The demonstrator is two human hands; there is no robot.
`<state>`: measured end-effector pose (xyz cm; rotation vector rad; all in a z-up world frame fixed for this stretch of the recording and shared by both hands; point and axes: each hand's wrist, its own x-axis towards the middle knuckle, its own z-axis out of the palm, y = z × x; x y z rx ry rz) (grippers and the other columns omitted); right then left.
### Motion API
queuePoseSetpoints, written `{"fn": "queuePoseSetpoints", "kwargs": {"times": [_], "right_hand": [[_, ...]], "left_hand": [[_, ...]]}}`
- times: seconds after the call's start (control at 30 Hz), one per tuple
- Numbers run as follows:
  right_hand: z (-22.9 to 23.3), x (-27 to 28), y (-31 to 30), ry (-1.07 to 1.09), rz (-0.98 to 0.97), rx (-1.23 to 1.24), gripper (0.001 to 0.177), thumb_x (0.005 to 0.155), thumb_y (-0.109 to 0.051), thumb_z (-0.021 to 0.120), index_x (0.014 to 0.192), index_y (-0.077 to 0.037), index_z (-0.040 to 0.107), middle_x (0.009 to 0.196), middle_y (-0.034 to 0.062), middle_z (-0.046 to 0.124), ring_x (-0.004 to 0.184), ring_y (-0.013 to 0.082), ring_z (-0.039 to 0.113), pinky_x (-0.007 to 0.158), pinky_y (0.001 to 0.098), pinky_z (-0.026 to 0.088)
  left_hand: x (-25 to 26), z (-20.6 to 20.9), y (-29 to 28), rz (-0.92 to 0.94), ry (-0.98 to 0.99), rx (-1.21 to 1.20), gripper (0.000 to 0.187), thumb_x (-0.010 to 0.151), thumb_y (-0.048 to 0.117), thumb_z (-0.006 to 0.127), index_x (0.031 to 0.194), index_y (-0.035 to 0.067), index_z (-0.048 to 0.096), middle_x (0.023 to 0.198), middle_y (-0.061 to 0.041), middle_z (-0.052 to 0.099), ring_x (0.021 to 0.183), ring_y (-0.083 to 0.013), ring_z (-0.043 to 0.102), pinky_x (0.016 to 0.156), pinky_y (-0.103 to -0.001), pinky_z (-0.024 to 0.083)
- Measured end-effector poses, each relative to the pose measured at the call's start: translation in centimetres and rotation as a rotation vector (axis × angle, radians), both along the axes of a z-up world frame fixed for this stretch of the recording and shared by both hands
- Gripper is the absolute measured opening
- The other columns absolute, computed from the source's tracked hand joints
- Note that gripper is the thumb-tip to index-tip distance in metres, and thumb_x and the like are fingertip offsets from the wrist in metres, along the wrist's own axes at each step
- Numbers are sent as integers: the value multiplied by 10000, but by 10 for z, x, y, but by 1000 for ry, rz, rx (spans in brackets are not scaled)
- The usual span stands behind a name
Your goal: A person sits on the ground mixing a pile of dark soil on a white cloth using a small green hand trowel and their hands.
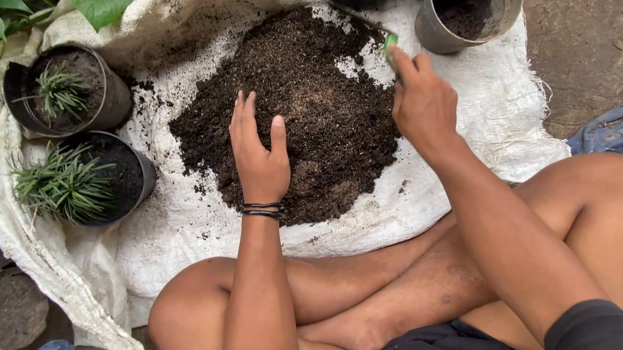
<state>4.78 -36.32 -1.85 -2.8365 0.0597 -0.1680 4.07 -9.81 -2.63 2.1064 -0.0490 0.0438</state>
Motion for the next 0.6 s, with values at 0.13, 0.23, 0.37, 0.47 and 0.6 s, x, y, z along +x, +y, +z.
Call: {"fn": "queuePoseSetpoints", "kwargs": {"times": [0.13,0.23,0.37,0.47,0.6], "right_hand": [[-13,-1,-4,-5,-77,55,502,953,56,628,1434,-78,578,1014,183,625,673,303,689,624,449,571],[-4,-10,1,42,-48,141,513,937,33,647,1431,-95,593,985,175,624,674,315,683,636,460,560],[-9,-7,-8,117,-161,368,508,960,9,626,1452,-107,575,958,134,628,656,232,624,645,380,536],[3,-6,-6,167,-218,519,467,978,3,589,1441,-49,564,862,96,618,585,171,521,619,341,510],[-4,-5,17,298,-222,600,474,983,-11,541,1456,-5,538,931,204,662,637,184,544,656,345,515]], "left_hand": [[0,-2,0,1,8,-13,588,1102,420,421,1544,33,402,1587,-295,370,1510,-477,298,1194,-724,154],[2,-4,0,-3,0,-11,580,1104,411,432,1545,35,403,1590,-291,367,1510,-476,297,1194,-721,158],[1,-5,1,4,0,-12,587,1105,421,429,1539,27,408,1588,-294,368,1508,-480,299,1191,-723,160],[-1,-2,2,5,16,-19,585,1104,413,420,1544,29,398,1586,-301,367,1511,-475,292,1199,-719,153],[1,-1,0,11,18,-9,601,1100,443,408,1541,35,408,1584,-293,375,1512,-464,299,1204,-700,155]]}}
